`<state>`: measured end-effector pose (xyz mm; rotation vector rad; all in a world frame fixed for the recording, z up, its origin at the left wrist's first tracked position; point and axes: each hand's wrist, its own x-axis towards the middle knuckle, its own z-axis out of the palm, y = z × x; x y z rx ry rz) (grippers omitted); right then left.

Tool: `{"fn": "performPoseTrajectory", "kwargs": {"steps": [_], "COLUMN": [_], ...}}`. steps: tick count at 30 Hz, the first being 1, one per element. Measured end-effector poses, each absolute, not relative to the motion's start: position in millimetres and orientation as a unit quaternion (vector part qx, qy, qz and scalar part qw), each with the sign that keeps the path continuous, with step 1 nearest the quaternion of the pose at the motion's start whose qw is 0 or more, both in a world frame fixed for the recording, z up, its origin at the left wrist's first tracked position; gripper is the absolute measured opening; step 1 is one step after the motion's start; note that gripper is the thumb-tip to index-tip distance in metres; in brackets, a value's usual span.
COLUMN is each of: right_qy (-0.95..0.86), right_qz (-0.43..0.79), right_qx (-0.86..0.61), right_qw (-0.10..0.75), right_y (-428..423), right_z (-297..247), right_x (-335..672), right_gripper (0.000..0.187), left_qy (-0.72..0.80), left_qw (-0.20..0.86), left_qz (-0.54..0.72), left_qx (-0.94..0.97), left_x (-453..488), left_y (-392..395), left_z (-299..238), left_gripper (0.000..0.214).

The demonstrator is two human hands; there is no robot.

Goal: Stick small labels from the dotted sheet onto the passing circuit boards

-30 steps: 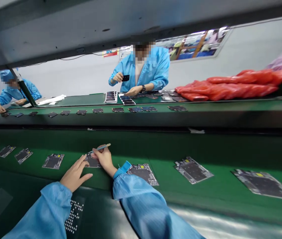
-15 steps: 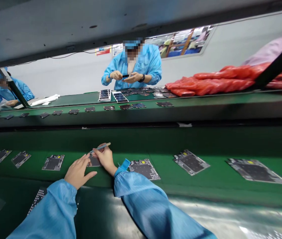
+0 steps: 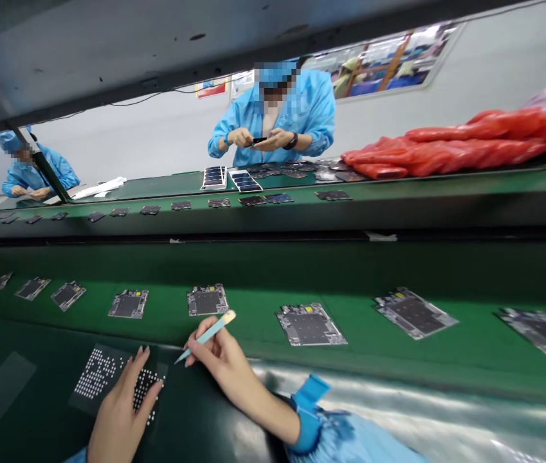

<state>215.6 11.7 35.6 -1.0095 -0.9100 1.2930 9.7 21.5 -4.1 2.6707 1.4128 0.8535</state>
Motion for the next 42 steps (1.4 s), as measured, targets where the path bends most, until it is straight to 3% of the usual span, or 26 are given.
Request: {"fn": "performPoseTrajectory", "kwargs": {"steps": [6,16,28,42], "right_qy": [-0.47,-0.526,-0.503,-0.515], "right_qz": [0.561,0.517,0.536,0.52], "right_qx": [-0.388,-0.401,-0.378,-0.384], "right_qw": [0.56,0.544,0.563,0.563], "right_y": [9,3,-8,-13], "right_z": [3,-10,-2,-3], "right_x": [196,196,197,191], "right_gripper": [0.032,0.028,0.024,0.021], "left_qy": [0.397,0.427,0.384,0.352], "left_qw": [-0.075,-0.059,-0.034,-0.032], "left_qz": [0.329,0.334,0.336,0.366], "left_qx": [0.853,0.838,0.859,0.861], "left_x": [32,25,20,19], "left_y": [13,8,1,4], "left_z": [-19,-17,-25,-13], "left_gripper": [0.044,0.05,0.023,0.019]}}
